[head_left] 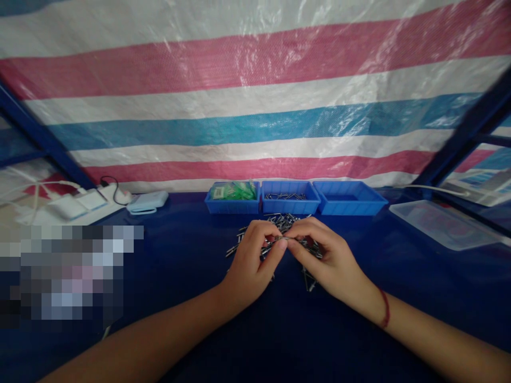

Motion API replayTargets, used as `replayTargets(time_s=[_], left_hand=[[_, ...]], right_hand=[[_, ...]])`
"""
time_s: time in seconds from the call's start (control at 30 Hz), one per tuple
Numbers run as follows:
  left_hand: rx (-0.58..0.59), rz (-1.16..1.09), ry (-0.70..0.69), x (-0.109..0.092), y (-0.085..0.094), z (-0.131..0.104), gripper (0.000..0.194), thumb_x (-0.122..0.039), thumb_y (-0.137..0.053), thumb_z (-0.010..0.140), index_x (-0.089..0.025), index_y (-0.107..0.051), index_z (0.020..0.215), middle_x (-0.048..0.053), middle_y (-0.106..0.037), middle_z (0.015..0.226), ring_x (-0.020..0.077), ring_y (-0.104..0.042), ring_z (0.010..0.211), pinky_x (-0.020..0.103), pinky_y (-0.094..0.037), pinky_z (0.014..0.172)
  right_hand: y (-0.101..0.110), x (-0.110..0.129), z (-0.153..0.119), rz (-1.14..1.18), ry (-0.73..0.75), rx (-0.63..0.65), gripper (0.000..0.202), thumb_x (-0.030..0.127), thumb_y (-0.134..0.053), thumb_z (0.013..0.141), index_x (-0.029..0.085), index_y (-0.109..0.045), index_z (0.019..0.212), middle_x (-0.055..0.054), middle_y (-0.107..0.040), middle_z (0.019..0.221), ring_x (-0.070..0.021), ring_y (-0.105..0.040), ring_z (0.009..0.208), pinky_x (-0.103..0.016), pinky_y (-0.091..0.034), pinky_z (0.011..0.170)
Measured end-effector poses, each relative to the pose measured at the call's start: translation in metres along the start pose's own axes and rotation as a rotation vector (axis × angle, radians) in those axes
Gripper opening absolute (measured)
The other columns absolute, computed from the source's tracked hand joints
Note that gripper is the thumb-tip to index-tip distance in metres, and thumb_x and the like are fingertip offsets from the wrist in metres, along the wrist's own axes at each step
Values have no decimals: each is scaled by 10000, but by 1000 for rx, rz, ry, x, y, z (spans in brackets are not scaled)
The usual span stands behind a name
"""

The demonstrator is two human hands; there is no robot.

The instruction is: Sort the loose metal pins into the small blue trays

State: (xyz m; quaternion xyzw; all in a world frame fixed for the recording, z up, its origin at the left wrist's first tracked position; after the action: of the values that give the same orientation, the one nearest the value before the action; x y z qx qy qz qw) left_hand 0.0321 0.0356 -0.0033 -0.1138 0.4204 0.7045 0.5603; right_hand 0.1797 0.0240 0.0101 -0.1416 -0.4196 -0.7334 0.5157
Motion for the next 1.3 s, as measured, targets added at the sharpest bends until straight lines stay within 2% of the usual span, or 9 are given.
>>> replayTargets(time_s=[0.13, 0.3, 0.4, 0.5, 0.6, 0.73, 0.83, 1.0, 1.3], left_hand=[[-17, -14, 33, 4, -2, -3, 121, -230, -446, 907, -211, -431, 1025, 47, -526, 936, 164, -530, 864, 314, -444, 760], [22, -3, 35, 5, -5, -3, 213, -224, -449, 903, -213, -396, 1109, 64, -532, 981, 179, -531, 912, 344, -437, 806], [56, 14, 11, 3, -7, -3, 240, -219, -456, 894, -215, -394, 1126, 73, -545, 1003, 190, -539, 938, 354, -438, 825], [65, 51, 4, 2, -7, -3, 253, -202, -466, 884, -213, -403, 1129, 75, -556, 1014, 193, -545, 955, 363, -436, 849], [94, 134, -20, 2, -7, -2, 215, -139, -451, 867, -203, -462, 1072, 68, -574, 995, 200, -537, 968, 375, -425, 868], [285, 323, -63, 2, -13, -1, 188, -75, -443, 821, -193, -572, 889, 48, -605, 955, 217, -520, 966, 385, -412, 845], [384, 451, -85, 2, -18, -1, 202, -122, -460, 832, -192, -607, 952, 50, -615, 1022, 243, -487, 1013, 408, -391, 859], [419, 558, -78, 1, -21, -2, 290, -191, -447, 875, -210, -579, 1132, 48, -595, 1161, 265, -439, 1081, 437, -352, 878], [456, 639, -78, 0, -15, 0, 163, -327, -491, 896, -227, -620, 899, 14, -637, 969, 232, -487, 966, 400, -322, 799]], right_hand=[[7, 0, 8, -111, 89, 29, 101, 219, -548, 854, 215, -645, 880, -51, -615, 892, -174, -590, 851, -317, -487, 742], [36, -35, 33, -506, 107, -284, 148, 263, -531, 864, 193, -660, 877, -79, -630, 873, -217, -574, 841, -393, -454, 782], [43, -66, 43, -752, 73, -275, 187, 304, -547, 846, 179, -684, 864, -104, -611, 909, -245, -552, 828, -421, -443, 748], [43, -81, 43, -855, 70, -260, 213, 329, -545, 837, 180, -691, 885, -122, -581, 989, -273, -528, 884, -445, -431, 747], [42, -77, 39, -808, 80, -270, 205, 317, -526, 843, 188, -683, 872, -113, -571, 985, -267, -525, 891, -451, -423, 770], [36, -63, 33, -728, 114, -215, 185, 283, -518, 843, 177, -668, 852, -112, -569, 985, -256, -525, 887, -449, -418, 801], [29, -57, 29, -676, 128, -164, 170, 261, -515, 840, 175, -661, 857, -115, -570, 1000, -251, -524, 882, -454, -415, 821], [21, -49, 22, -600, 161, -112, 147, 234, -510, 837, 192, -648, 866, -107, -569, 1008, -263, -516, 939, -451, -423, 825], [13, -34, 13, -450, 117, -68, 142, 175, -529, 816, 166, -662, 866, -104, -581, 978, -240, -529, 935, -431, -435, 843]])
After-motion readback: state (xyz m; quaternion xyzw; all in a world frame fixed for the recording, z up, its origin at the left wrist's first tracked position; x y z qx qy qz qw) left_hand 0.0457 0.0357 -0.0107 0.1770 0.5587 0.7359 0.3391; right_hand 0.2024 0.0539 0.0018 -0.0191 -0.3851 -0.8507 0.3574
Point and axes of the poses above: each hand's wrist, its own z-axis towards the middle knuckle, its own y-axis out of the back of the hand, x = y × z, the point moved 3 cm from there along z, towards the middle knuckle
